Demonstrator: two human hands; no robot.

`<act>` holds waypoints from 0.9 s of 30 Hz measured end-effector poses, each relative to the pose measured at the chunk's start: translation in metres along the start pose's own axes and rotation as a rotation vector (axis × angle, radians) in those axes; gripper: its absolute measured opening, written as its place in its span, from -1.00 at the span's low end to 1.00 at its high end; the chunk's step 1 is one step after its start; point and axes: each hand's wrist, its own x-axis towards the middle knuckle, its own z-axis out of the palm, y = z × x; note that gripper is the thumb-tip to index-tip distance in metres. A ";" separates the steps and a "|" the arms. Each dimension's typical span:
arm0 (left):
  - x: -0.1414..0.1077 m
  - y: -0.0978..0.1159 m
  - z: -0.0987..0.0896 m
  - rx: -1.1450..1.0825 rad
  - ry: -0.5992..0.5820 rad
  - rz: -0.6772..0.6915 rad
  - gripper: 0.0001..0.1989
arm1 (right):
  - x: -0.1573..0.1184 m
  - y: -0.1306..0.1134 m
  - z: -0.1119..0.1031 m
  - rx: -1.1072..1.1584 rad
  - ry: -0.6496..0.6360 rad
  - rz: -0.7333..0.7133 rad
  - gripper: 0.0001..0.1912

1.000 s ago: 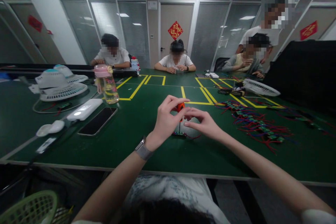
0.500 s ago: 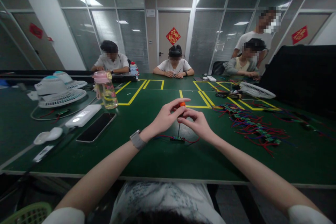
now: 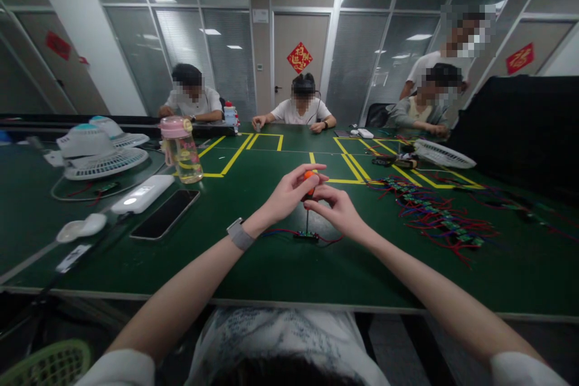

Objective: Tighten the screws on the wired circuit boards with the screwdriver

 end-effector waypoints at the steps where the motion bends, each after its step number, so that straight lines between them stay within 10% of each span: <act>1: 0.000 0.001 0.001 0.000 -0.005 0.003 -0.66 | 0.000 -0.001 0.000 0.001 -0.007 -0.003 -0.78; 14: 0.003 0.003 0.004 0.193 0.118 -0.005 -0.69 | -0.004 0.000 0.002 0.298 0.075 0.137 -0.42; 27: 0.003 0.007 0.007 -0.227 -0.054 -0.236 -0.63 | 0.004 -0.032 -0.007 0.695 -0.252 0.373 -0.42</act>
